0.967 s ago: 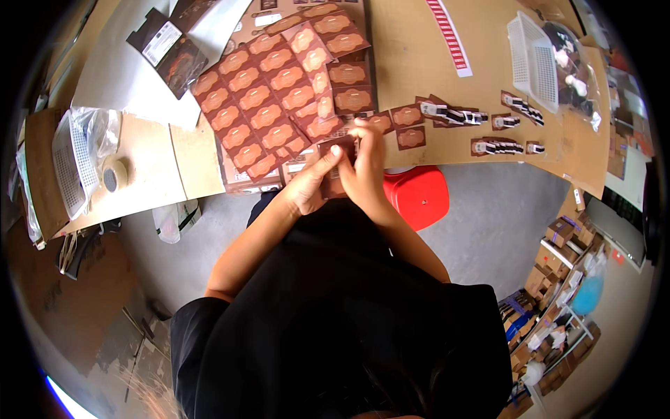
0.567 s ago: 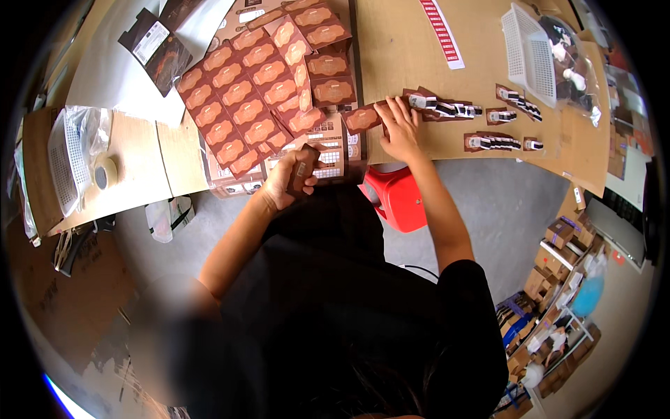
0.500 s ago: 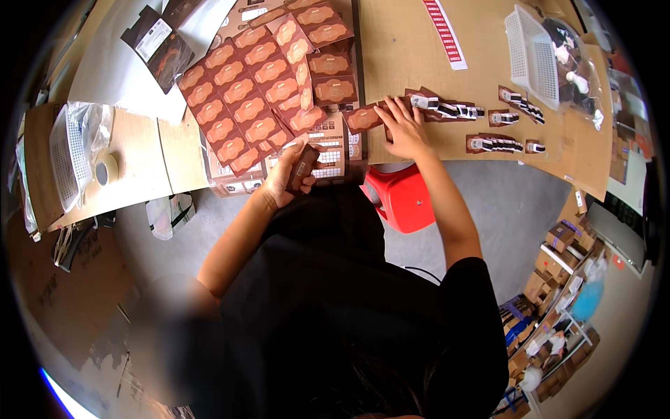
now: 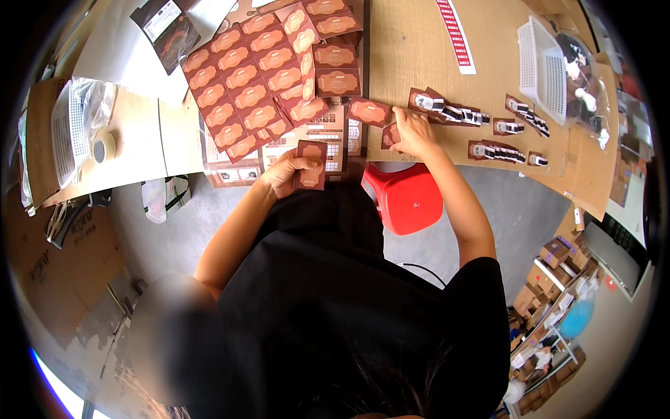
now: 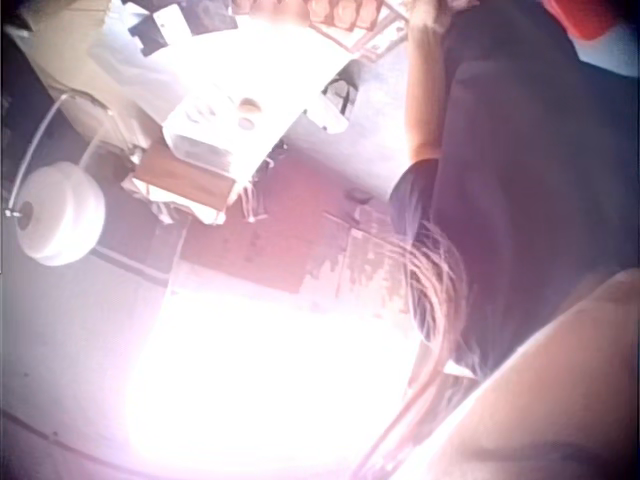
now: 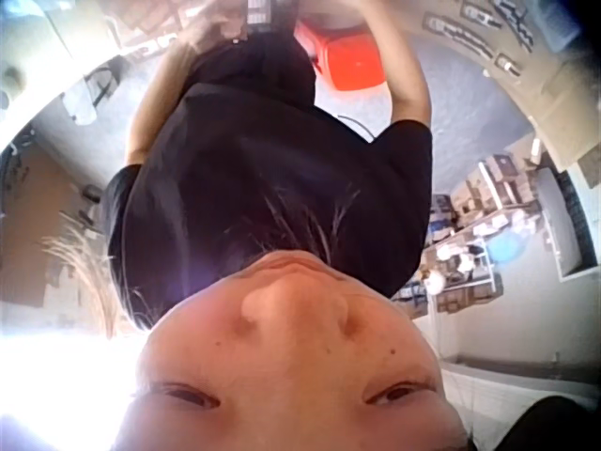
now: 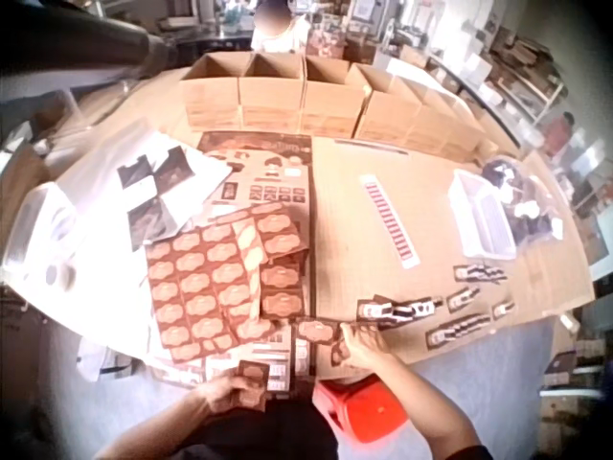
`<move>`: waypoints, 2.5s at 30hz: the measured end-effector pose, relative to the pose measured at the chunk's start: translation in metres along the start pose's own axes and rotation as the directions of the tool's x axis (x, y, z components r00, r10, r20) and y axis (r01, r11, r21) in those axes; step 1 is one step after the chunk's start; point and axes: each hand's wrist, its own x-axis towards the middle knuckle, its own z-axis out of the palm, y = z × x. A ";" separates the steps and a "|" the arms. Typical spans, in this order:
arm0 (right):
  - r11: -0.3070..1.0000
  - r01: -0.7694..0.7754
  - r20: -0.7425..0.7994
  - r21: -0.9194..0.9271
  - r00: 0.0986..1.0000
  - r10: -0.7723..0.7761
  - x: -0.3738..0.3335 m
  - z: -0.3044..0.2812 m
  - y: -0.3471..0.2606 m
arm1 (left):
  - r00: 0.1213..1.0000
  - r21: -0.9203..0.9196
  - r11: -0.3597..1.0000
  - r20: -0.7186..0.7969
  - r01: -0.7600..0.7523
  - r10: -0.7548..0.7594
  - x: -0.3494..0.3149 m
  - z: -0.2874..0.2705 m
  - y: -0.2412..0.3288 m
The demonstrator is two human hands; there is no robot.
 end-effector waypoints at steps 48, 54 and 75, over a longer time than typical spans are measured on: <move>-0.426 0.582 -0.303 0.692 0.770 0.561 -0.028 -0.093 -0.051 | 0.781 0.046 0.982 0.600 0.182 -0.173 -0.017 0.076 0.013; 0.071 0.445 -0.447 0.893 0.853 0.271 -0.058 -0.101 -0.129 | 0.909 -0.170 0.985 0.414 0.022 0.051 -0.014 0.054 0.015; 0.560 0.176 -0.457 0.809 0.788 0.412 0.091 -0.052 -0.103 | 0.958 -0.505 0.851 0.146 -0.143 0.248 -0.034 0.012 0.029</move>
